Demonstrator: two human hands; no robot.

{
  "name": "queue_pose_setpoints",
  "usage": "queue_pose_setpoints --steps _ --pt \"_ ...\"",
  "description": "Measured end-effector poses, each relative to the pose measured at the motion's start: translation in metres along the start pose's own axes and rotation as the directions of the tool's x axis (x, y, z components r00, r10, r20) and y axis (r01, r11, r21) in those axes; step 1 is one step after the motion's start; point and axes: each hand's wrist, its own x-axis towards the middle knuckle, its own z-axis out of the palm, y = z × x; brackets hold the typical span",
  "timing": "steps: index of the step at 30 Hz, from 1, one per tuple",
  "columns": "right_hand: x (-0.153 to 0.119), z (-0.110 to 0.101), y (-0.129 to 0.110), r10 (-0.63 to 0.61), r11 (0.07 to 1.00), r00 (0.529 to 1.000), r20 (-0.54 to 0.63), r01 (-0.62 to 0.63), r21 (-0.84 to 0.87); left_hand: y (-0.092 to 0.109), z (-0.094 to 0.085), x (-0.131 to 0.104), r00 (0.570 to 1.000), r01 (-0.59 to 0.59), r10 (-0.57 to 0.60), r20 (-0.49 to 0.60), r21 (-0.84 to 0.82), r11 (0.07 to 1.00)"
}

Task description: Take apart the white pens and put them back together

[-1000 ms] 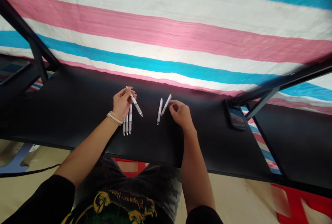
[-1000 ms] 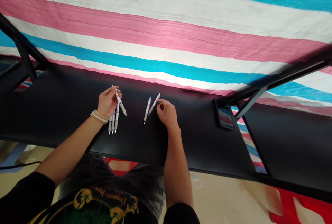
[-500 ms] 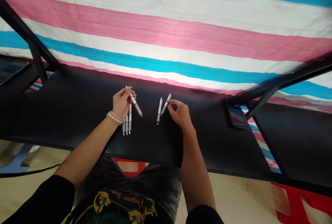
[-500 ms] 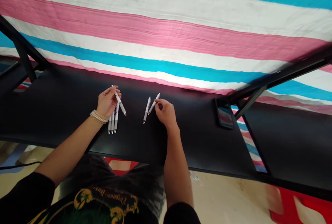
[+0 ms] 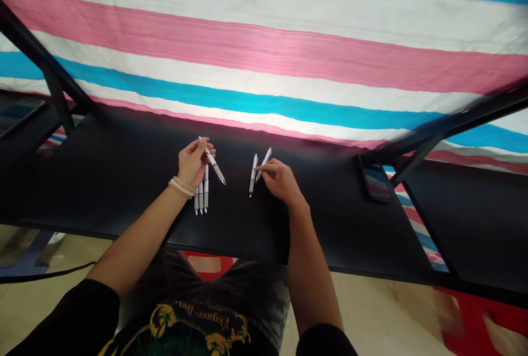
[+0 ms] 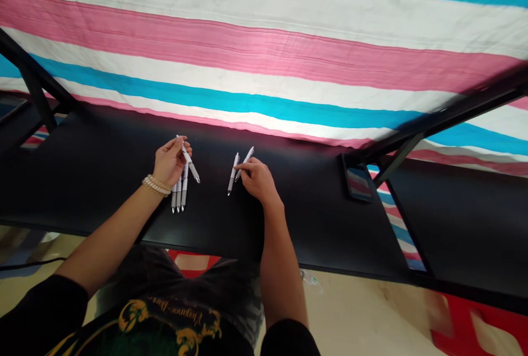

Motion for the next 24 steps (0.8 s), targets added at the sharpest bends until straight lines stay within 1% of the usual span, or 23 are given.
queue_pose_setpoints --steps 4,7,9,11,13,14,18,21,24 --pt "-0.001 -0.003 -0.001 0.009 1.0 0.999 -0.046 -0.01 -0.024 0.0 0.0 0.0 1.0 -0.002 0.002 -0.002 0.004 1.0" --pt "0.0 -0.004 -0.005 0.005 1.0 0.991 -0.136 -0.007 -0.014 0.0 0.0 0.0 1.0 -0.006 0.006 0.001 0.008 1.0" --pt "0.001 -0.001 -0.01 0.022 0.999 0.98 -0.197 -0.014 0.045 -0.001 0.0 -0.001 1.0 -0.008 0.008 0.007 0.009 1.0" --pt "0.002 0.006 -0.019 0.058 0.988 0.974 -0.217 -0.025 0.152 -0.002 0.001 -0.002 1.0 -0.008 0.008 0.014 0.01 1.0" --pt "0.001 0.016 -0.03 0.067 0.964 0.982 -0.176 -0.019 0.265 -0.003 0.003 -0.003 1.0 -0.006 0.006 0.022 0.011 1.0" --pt "0.001 0.022 -0.035 0.049 0.953 0.99 -0.13 -0.008 0.303 -0.004 0.004 -0.004 1.0 -0.007 0.007 0.027 0.009 1.0" --pt "-0.001 0.042 -0.054 -0.007 0.928 1.0 0.029 -0.005 0.373 -0.005 0.006 -0.006 0.999 -0.013 0.013 0.051 -0.009 1.0" --pt "-0.003 0.05 -0.062 -0.033 0.89 0.996 0.087 -0.01 0.456 -0.005 0.007 -0.008 0.998 -0.012 0.012 0.06 -0.004 1.0" --pt "-0.005 0.056 -0.066 -0.031 0.835 0.993 0.11 -0.034 0.55 -0.005 0.007 -0.008 0.997 -0.022 0.022 0.071 -0.009 1.0"
